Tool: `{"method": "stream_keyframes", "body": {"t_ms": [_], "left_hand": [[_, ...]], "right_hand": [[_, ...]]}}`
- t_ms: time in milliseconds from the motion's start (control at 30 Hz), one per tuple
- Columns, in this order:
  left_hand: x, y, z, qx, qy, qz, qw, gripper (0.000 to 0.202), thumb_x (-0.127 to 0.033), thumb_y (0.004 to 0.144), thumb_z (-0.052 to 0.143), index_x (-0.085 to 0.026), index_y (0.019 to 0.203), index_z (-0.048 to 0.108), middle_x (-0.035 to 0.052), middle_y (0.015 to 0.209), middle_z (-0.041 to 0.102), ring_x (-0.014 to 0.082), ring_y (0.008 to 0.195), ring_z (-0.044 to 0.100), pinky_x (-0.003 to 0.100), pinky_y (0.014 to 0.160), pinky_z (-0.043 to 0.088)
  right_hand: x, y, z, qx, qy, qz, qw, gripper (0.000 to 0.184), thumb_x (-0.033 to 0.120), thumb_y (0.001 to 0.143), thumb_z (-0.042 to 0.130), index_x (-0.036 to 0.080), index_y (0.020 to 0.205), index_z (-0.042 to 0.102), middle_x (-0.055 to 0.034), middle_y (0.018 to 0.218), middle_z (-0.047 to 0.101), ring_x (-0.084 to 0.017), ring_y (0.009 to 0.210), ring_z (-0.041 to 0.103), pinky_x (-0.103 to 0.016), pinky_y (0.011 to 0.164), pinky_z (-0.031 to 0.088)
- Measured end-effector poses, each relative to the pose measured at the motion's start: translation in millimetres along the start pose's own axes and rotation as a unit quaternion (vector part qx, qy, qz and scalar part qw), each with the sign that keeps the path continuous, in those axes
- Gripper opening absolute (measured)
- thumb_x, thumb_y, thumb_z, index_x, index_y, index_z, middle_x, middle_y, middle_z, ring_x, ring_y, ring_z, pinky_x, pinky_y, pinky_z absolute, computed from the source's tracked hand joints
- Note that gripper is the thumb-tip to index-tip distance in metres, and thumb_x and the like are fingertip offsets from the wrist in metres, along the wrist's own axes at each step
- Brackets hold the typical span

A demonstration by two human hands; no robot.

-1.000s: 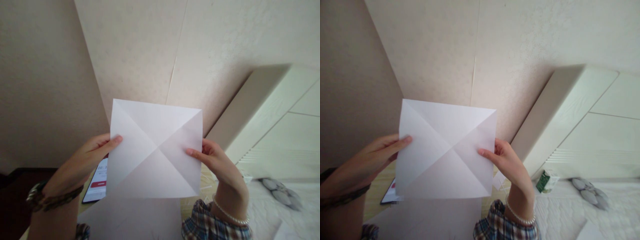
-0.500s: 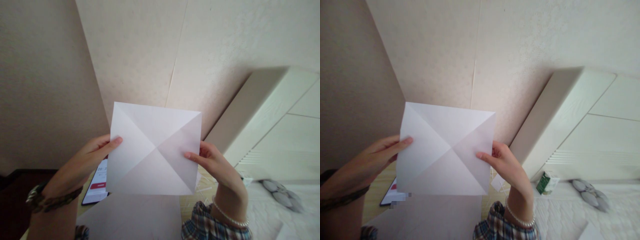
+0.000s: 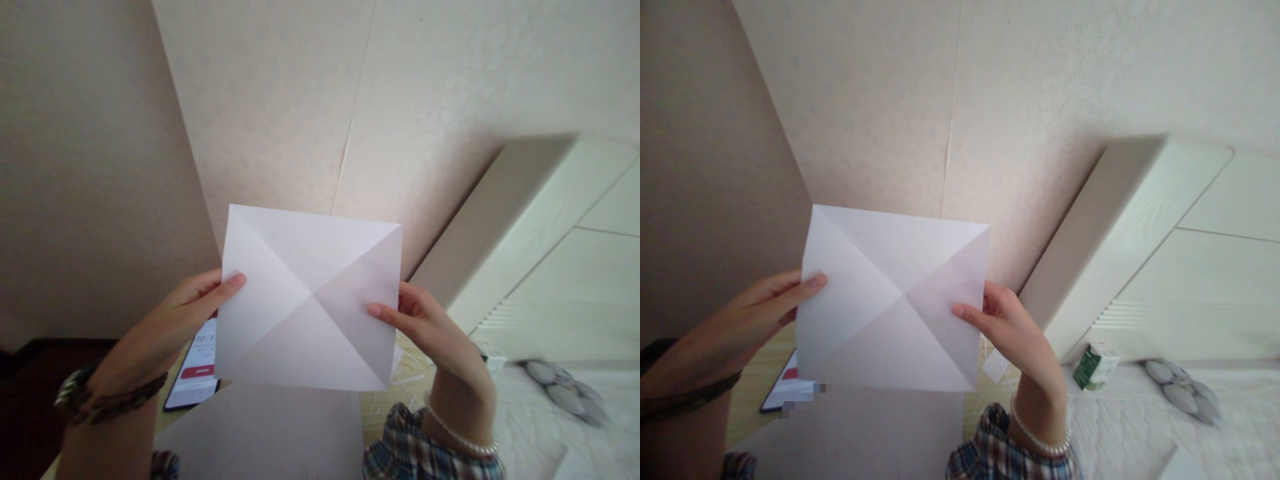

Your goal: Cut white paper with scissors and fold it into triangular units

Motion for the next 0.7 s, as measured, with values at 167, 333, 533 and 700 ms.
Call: {"method": "stream_keyframes", "body": {"t_ms": [167,333,533,700], "left_hand": [[0,0,0.2,0.011,0.006,0.0,1.0,0.032,-0.043,0.061,0.076,-0.018,0.077,0.066,-0.0068,0.058,0.072,0.015,0.054,0.066,0.022,0.052,0.051],[0,0,-2.6,-0.003,0.008,-0.002,1.0,0.032,-0.044,0.061,0.074,-0.018,0.077,0.065,-0.0064,0.059,0.072,0.0151,0.055,0.066,0.022,0.052,0.051],[-5,-4,-3.3,-0.019,0.012,0.004,1.0,0.029,-0.042,0.059,0.073,-0.018,0.073,0.066,-0.0065,0.055,0.071,0.014,0.051,0.062,0.022,0.051,0.05],[-8,-3,-6.6,-0.045,0.022,0.045,0.998,0.021,-0.04,0.057,0.071,-0.02,0.063,0.066,-0.0053,0.052,0.069,0.0136,0.052,0.061,0.021,0.052,0.05]], "right_hand": [[0,0,0,0.0,0.006,0.001,1.0,0.025,0.04,0.075,0.081,0.019,0.084,0.07,-0.0018,0.078,0.077,-0.015,0.067,0.069,-0.023,0.061,0.056],[0,0,-2,0.001,0.0,-0.005,1.0,0.027,0.043,0.076,0.079,0.019,0.085,0.071,-0.0023,0.077,0.077,-0.016,0.068,0.07,-0.024,0.063,0.058],[5,-2,-5,-0.037,0.004,-0.026,0.999,0.029,0.046,0.072,0.083,0.019,0.08,0.073,-0.0028,0.075,0.078,-0.015,0.065,0.07,-0.023,0.06,0.058],[11,-4,-7,-0.046,-0.018,-0.052,0.997,0.031,0.048,0.071,0.083,0.019,0.08,0.077,-0.004,0.072,0.077,-0.017,0.066,0.071,-0.024,0.058,0.058]]}}
Point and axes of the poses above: each hand's wrist, its own y-axis towards the middle knuckle, its own z-axis out of the palm, x = y × z, the point moved 4 cm from there along y, towards the middle knuckle
